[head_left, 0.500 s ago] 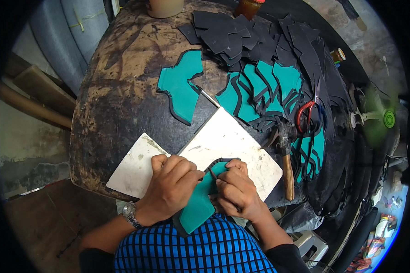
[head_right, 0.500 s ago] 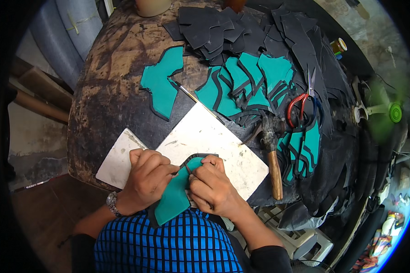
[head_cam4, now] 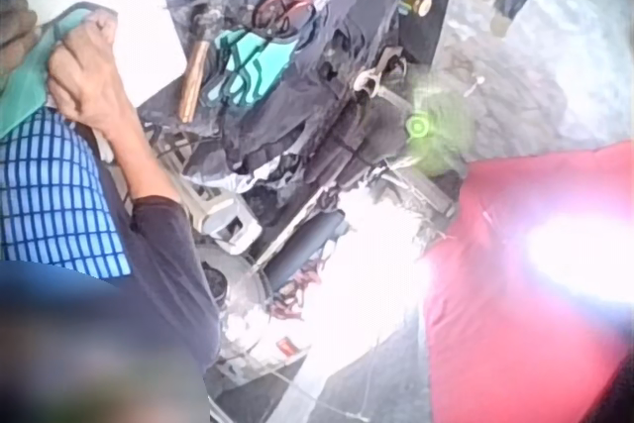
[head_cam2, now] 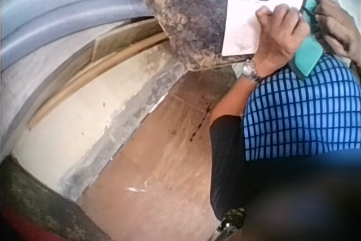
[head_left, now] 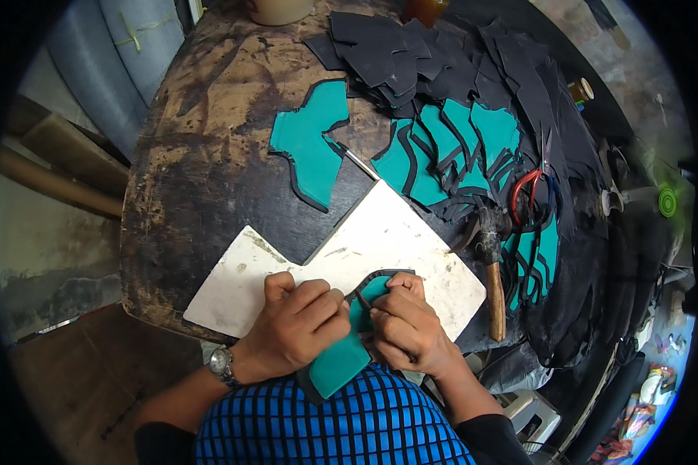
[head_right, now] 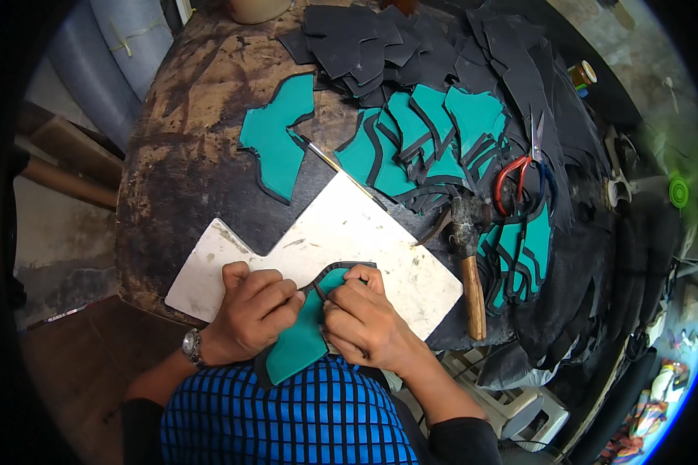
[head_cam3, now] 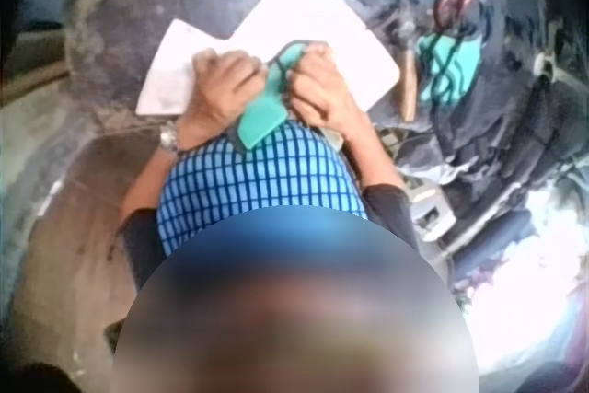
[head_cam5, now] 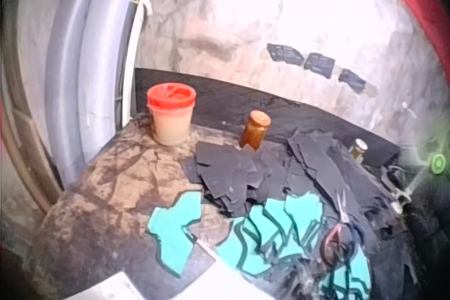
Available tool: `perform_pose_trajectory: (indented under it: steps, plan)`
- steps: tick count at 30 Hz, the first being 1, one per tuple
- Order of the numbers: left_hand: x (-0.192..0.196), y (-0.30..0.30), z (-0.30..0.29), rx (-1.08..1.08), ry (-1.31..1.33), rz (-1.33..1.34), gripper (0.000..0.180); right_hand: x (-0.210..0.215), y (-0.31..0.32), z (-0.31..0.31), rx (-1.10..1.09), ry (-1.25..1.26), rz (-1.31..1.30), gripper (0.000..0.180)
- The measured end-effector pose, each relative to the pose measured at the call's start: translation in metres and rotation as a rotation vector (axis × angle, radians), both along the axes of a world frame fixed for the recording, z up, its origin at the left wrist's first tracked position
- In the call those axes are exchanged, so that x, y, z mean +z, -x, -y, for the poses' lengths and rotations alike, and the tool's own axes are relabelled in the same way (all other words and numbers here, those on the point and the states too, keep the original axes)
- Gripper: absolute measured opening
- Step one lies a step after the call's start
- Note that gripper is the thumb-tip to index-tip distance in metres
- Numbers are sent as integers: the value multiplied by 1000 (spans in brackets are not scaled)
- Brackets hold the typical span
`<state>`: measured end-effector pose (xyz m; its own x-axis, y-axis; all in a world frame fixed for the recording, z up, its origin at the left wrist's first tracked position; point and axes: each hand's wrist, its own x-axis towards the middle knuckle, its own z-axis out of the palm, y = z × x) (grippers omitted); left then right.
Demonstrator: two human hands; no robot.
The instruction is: The person presses a black rubber strip onto the edge of a teal rubber piece using a mallet, then flips and inspects the assembled part. They open a jar of adhesive and apply it by hand to the edges of several teal rubber pieces, stacking them on the table.
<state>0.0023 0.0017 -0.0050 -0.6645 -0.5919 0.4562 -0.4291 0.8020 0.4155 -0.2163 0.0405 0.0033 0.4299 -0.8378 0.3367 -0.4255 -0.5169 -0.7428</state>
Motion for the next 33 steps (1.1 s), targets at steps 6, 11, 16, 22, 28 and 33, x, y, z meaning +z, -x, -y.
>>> perform_pose_trajectory:
  steps: [6, 11, 16, 22, 28, 33]
  plan:
    - [0, 0, -1, -34, 113, 12, 15, 1, 1, 0, 10, -29, 39, 19]
    - [4, -1, -1, -44, 31, 13, 13, 1, 3, -1, -20, -54, 98, 15]
    - [5, 26, 4, 111, -207, -193, 10, 4, -4, -3, -344, -72, 297, 13]
    - [10, 34, -1, 144, -381, -156, 12, 0, 3, 3, -280, -55, 252, 11]
    - [5, 23, 4, 5, -189, -107, 14, -3, 7, 2, -196, -98, 230, 11]
    - [1, 22, 4, -20, -170, -105, 13, -2, 9, 6, -134, -89, 176, 12]
